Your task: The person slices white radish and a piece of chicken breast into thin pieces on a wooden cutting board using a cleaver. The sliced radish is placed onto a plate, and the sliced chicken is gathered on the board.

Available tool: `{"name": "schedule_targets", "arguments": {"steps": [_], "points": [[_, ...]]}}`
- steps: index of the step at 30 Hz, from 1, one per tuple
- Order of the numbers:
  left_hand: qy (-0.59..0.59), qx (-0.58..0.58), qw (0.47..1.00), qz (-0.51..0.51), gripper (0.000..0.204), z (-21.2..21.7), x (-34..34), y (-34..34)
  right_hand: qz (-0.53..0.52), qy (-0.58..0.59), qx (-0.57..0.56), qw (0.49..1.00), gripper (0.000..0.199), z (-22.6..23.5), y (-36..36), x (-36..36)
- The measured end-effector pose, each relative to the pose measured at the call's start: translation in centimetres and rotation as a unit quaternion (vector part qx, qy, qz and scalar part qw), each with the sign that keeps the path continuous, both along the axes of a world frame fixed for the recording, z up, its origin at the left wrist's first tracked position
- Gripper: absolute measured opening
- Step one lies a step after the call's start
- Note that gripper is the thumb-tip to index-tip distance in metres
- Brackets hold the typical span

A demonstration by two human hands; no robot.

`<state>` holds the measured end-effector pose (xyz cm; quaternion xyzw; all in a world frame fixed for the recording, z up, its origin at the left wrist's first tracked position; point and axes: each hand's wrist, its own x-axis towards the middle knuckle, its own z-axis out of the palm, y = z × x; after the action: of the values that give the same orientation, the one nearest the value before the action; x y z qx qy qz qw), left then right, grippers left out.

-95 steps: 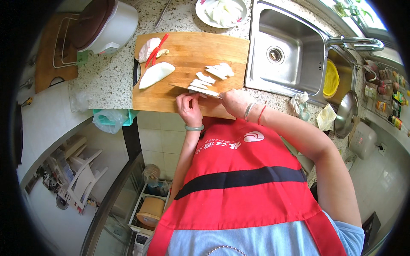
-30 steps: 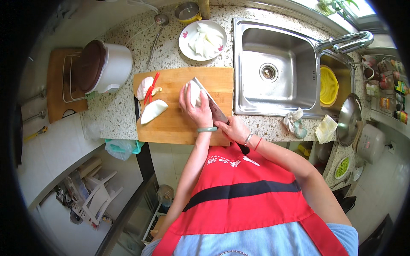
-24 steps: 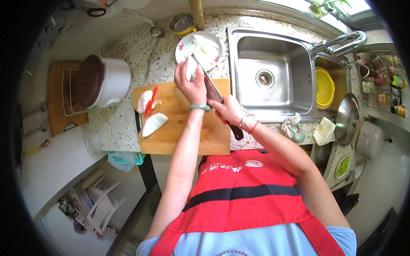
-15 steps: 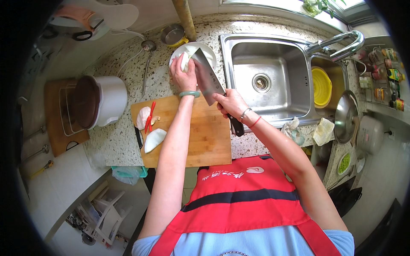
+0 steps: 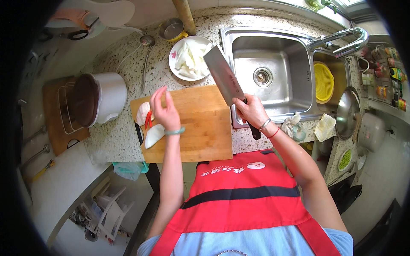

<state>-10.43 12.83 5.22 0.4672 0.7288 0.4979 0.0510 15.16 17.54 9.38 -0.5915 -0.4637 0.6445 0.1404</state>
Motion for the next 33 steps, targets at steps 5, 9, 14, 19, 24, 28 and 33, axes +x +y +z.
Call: {"name": "schedule_targets", "arguments": {"steps": [5,9,14,19,24,28,33], "points": [[0.128,-0.14,0.981,0.051,0.03,-0.2,-4.4,-10.3,0.108,-0.024,-0.026,0.993,0.029,-1.5,-0.1,-1.1],[0.106,-0.191,0.974,0.053,0.049,-0.7,-5.9,-13.7,0.064,0.009,-0.019,0.998,0.027,-3.1,-0.2,-1.6],[0.194,-0.297,0.934,0.04,0.053,-0.9,-5.6,-15.3,0.11,-0.014,-0.004,0.994,0.027,0.1,-2.5,-0.1],[0.157,-0.32,0.933,-0.048,0.051,-1.0,-3.0,-15.2,0.15,-0.081,0.023,0.985,0.025,-1.4,-7.4,2.3],[0.231,-0.217,0.944,-0.088,0.046,-2.3,3.9,-15.7,0.211,-0.087,0.151,0.962,0.016,-1.0,-10.4,3.7],[0.246,-0.175,0.952,-0.044,0.037,-3.3,7.4,-15.5,0.255,-0.105,0.243,0.93,0.014,-0.4,-10.7,4.4],[0.271,-0.168,0.947,-0.035,0.03,-3.6,8.1,-15.7,0.282,-0.115,0.342,0.889,0.019,1.1,-11.1,3.8]]}}
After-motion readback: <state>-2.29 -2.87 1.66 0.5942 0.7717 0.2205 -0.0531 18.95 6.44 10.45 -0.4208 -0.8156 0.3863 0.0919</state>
